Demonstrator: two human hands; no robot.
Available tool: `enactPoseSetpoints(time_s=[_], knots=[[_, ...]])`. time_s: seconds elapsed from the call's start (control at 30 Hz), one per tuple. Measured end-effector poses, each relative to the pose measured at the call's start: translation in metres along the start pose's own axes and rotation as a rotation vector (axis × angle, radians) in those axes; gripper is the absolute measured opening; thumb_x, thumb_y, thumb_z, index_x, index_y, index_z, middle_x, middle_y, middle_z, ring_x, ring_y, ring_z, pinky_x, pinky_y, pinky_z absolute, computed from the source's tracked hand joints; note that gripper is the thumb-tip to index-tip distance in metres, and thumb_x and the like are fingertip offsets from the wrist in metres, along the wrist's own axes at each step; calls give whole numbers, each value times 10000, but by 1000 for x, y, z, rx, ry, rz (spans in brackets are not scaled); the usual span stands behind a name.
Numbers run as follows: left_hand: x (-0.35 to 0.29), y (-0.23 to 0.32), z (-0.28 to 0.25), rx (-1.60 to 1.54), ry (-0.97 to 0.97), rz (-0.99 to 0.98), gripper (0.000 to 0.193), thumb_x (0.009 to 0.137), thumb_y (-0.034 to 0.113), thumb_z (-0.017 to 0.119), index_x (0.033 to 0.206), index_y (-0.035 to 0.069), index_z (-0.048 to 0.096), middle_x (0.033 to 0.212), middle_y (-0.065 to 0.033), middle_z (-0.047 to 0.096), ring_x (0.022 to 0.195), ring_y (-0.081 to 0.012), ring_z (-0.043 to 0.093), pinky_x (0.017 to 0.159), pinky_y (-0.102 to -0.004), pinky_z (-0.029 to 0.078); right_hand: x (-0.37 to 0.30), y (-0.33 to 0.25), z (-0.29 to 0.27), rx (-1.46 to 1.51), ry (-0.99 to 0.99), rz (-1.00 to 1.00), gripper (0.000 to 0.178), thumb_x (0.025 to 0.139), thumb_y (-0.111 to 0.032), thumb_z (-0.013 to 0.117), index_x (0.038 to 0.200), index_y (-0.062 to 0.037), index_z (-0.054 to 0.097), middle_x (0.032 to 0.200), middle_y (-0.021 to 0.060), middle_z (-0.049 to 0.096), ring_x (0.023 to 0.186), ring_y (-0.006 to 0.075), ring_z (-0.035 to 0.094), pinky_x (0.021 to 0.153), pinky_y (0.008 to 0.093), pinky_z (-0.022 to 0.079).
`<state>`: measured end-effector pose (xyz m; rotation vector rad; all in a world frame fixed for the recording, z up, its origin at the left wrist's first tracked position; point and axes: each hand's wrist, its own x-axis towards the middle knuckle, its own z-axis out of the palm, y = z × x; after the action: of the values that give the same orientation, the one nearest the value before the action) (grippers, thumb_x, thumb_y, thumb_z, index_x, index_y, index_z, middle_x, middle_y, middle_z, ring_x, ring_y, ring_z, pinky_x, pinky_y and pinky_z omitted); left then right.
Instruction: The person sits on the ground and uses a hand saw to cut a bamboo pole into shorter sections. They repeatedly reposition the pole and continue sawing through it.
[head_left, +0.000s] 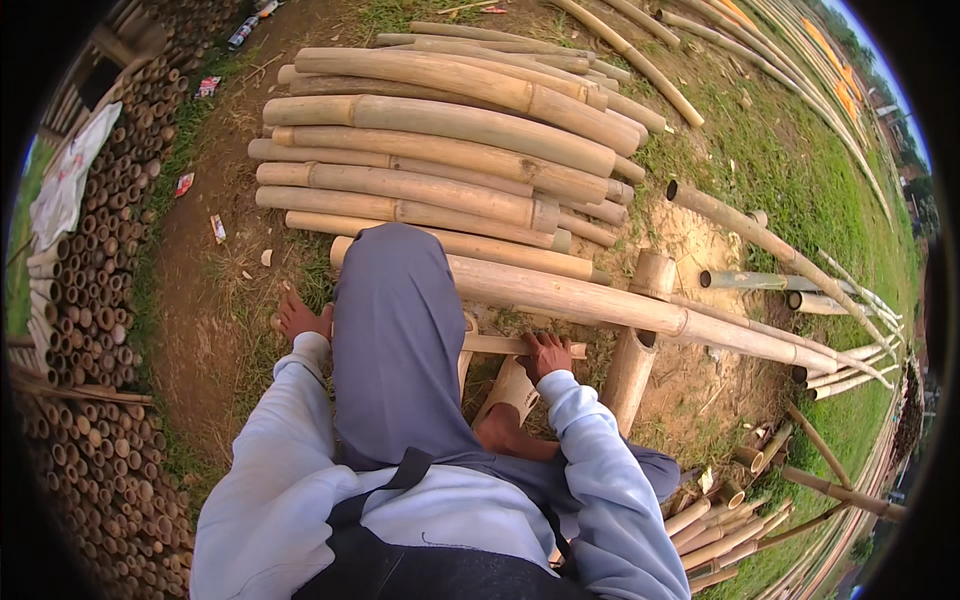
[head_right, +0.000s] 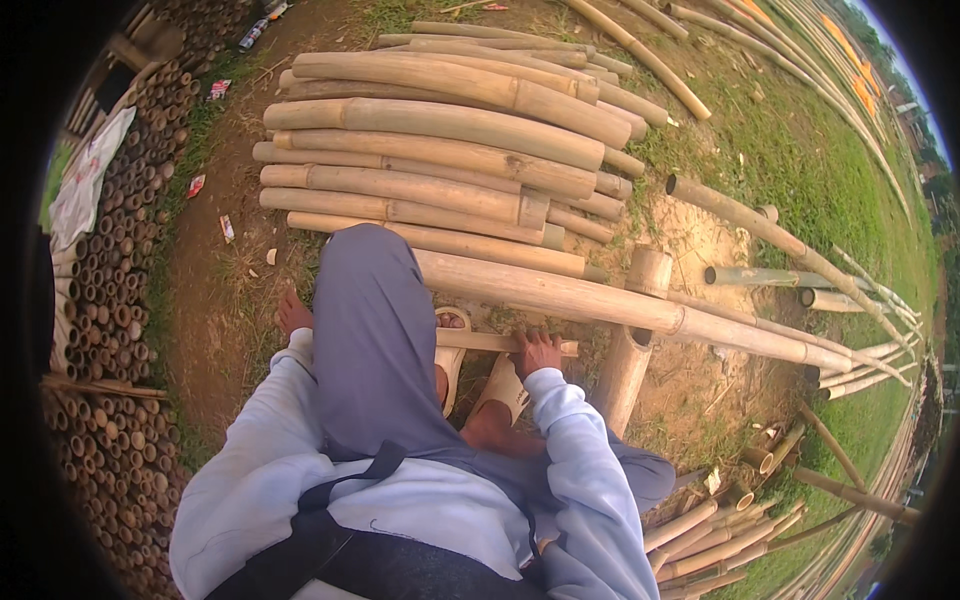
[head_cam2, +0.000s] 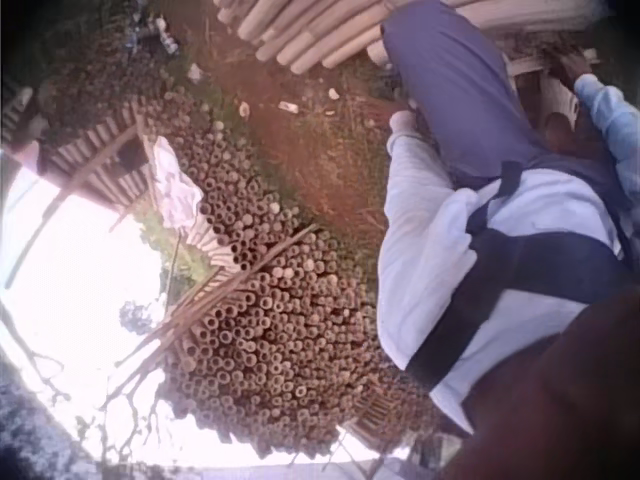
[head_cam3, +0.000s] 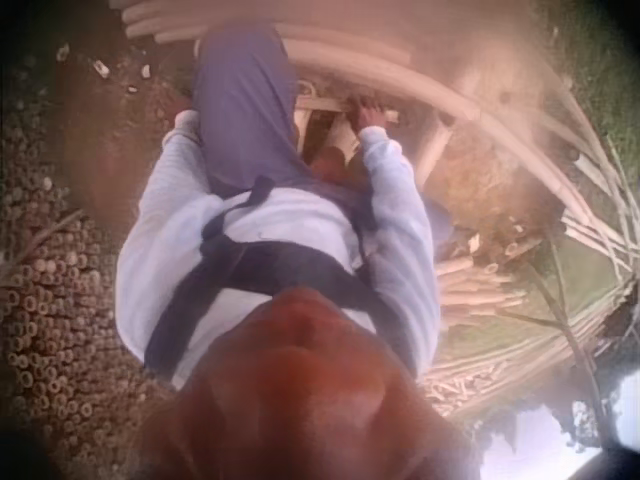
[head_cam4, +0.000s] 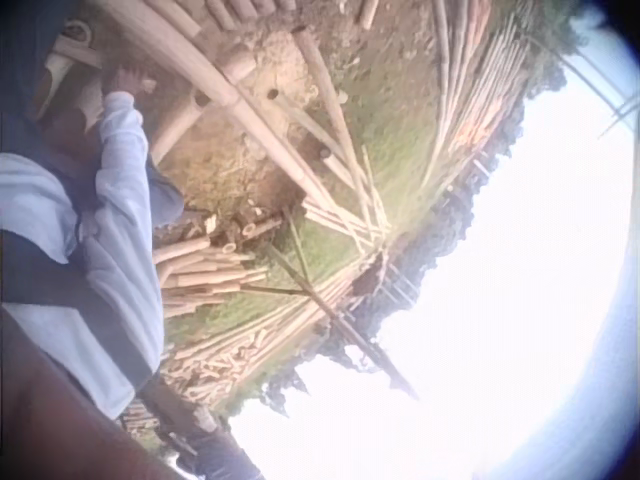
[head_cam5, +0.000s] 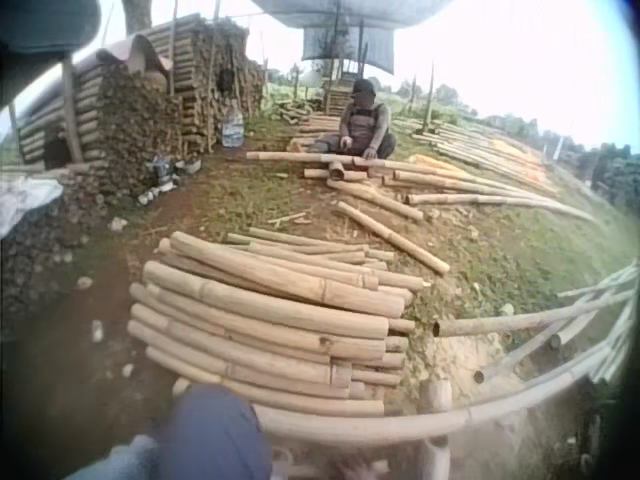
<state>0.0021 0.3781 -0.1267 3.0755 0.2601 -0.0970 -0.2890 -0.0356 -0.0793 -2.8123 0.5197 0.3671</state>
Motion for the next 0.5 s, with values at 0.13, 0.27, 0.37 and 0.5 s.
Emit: enactPoseSetpoints(time_s=[0.13, 0.27, 0.37, 0.5], knots=[[-37, -20, 15, -516, -247, -638, 1148, 744, 546, 838, 1583, -7, 283, 1587, -295, 352, 1489, -393, 351, 1207, -491, 335, 14, -15, -33, 14, -163, -107, 369, 820, -330, 790, 1129, -176, 658, 1044, 91, 730, 1059, 324, 689, 944, 476, 484], [-30, -25, 80, -1016, -195, -781, 1250, 700, 558, 871, 1565, -103, 257, 1593, -329, 345, 1472, -432, 382, 1186, -461, 388, 6, -28, -59, -70, -5, -230, 345, 825, -310, 768, 1111, -162, 644, 997, 76, 720, 994, 313, 705, 880, 440, 509], [-30, 44, 21, -1352, -59, -761, 974, 725, 402, 890, 1409, -83, 394, 1346, -259, 518, 1132, -361, 552, 929, -452, 491, -3, -12, -69, -72, 321, -323, 329, 781, -262, 772, 1064, -163, 634, 883, 68, 670, 889, 335, 682, 817, 456, 491], [-16, 84, -51, -1607, -215, -550, 541, 788, 230, 825, 1172, -50, 566, 1002, -175, 696, 791, -266, 725, 649, -430, 615, 0, -5, -111, -9, 589, -404, 420, 798, -307, 834, 1142, -153, 649, 870, 47, 630, 861, 286, 647, 819, 434, 461]])
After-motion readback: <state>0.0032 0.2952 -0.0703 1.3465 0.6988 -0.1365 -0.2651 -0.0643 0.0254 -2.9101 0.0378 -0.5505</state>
